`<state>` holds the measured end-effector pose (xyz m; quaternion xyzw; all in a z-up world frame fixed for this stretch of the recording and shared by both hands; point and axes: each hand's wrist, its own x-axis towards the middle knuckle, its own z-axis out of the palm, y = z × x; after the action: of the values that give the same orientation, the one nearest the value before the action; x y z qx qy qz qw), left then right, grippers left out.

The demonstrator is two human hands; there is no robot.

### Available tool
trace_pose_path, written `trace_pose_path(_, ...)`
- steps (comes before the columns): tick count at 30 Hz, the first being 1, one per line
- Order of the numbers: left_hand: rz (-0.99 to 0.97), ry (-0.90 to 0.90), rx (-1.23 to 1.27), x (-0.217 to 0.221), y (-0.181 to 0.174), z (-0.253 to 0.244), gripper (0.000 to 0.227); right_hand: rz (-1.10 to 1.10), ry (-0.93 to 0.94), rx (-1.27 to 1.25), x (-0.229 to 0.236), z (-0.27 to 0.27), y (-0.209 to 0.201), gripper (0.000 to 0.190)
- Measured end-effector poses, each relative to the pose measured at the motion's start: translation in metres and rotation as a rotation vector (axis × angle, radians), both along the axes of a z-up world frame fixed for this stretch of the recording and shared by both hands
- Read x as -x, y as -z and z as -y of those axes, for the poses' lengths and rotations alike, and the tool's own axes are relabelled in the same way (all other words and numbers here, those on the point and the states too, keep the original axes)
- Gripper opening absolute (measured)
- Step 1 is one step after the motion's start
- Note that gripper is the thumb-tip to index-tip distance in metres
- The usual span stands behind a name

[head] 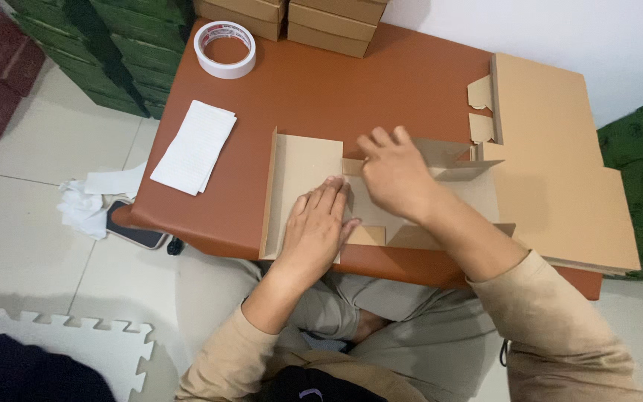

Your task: The person assembles a flat cardboard sheet into a rectangular box by folding the sides and securing the tabs. They then place a white rectangular item inside the box, close the lid, and stack the finished box with others.

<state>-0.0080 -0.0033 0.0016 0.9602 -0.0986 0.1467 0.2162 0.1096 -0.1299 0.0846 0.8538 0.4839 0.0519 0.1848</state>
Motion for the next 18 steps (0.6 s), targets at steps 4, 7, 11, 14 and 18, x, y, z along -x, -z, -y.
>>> trace_pose_path(4,0.124,0.076,0.019,0.058,-0.038,-0.018,0.046,-0.101,0.009,-0.174,0.027,0.021,-0.038,0.031)
trace_pose_path(7,0.043,0.057,-0.232,0.095,-0.055,-0.047,0.067,-0.168,0.014,-0.365,0.075,0.029,-0.044,0.036)
trace_pose_path(11,-0.043,0.015,-0.294,0.089,-0.048,-0.076,0.039,-0.233,-0.224,-0.594,0.118,0.025,0.022,0.028)
trace_pose_path(14,0.014,0.044,-0.237,0.087,-0.039,-0.087,0.028,-0.218,-0.209,-0.664,0.124,0.020,0.054,0.030)
trace_pose_path(18,0.064,-0.036,-0.249,0.090,-0.039,-0.093,0.017,-0.165,-0.177,-0.730,0.119,0.018,0.063,0.016)
